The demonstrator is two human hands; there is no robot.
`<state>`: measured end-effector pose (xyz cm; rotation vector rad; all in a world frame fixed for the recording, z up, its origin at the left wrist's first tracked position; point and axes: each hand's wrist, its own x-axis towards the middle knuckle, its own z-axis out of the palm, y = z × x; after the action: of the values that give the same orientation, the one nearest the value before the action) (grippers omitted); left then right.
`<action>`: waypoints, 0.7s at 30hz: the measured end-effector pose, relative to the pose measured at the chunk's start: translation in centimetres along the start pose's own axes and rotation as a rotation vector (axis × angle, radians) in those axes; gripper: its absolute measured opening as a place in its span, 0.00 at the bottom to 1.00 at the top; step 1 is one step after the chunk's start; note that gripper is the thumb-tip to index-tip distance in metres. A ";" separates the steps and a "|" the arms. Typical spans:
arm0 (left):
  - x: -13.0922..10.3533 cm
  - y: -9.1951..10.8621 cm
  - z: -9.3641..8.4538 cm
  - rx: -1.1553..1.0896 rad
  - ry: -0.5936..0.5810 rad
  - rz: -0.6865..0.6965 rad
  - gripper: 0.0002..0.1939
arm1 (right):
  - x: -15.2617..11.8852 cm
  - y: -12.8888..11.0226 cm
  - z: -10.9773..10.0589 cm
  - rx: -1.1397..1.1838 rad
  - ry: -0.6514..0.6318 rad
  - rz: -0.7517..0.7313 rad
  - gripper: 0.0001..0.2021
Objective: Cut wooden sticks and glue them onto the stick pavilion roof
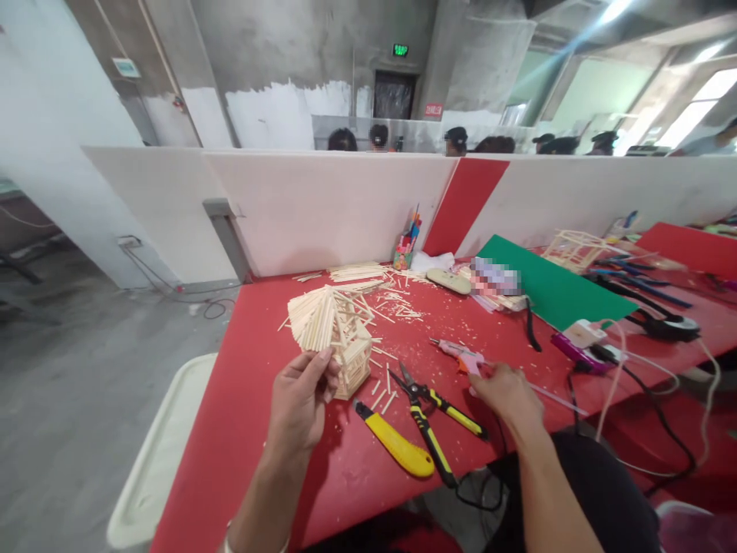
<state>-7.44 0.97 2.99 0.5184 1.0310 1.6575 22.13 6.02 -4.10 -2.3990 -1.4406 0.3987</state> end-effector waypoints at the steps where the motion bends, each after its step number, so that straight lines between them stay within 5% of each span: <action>1: 0.0 0.0 0.0 0.003 -0.009 -0.004 0.13 | 0.5 0.8 0.4 0.016 -0.029 -0.002 0.22; 7: -0.2 0.2 -0.2 0.011 -0.038 -0.035 0.15 | 1.1 -0.2 1.2 0.218 -0.045 -0.142 0.19; 11: -0.2 0.2 -0.3 0.013 -0.031 -0.037 0.17 | -1.0 -4.2 -1.9 0.395 0.020 -0.334 0.24; 13: -0.3 0.1 -0.2 0.017 -0.025 -0.035 0.18 | -2.6 -6.9 -4.1 0.503 0.010 -0.568 0.17; 16: -0.5 0.0 -0.2 0.028 -0.031 -0.020 0.18 | -4.8 -10.7 -6.7 0.362 0.121 -0.853 0.15; 21: -0.6 0.0 -0.3 0.045 -0.052 0.027 0.17 | -6.1 -14.4 -7.3 0.056 0.433 -0.988 0.20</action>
<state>-7.43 0.35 2.90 0.6047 1.0295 1.6391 10.69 6.08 8.77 -1.3276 -2.0700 -0.2977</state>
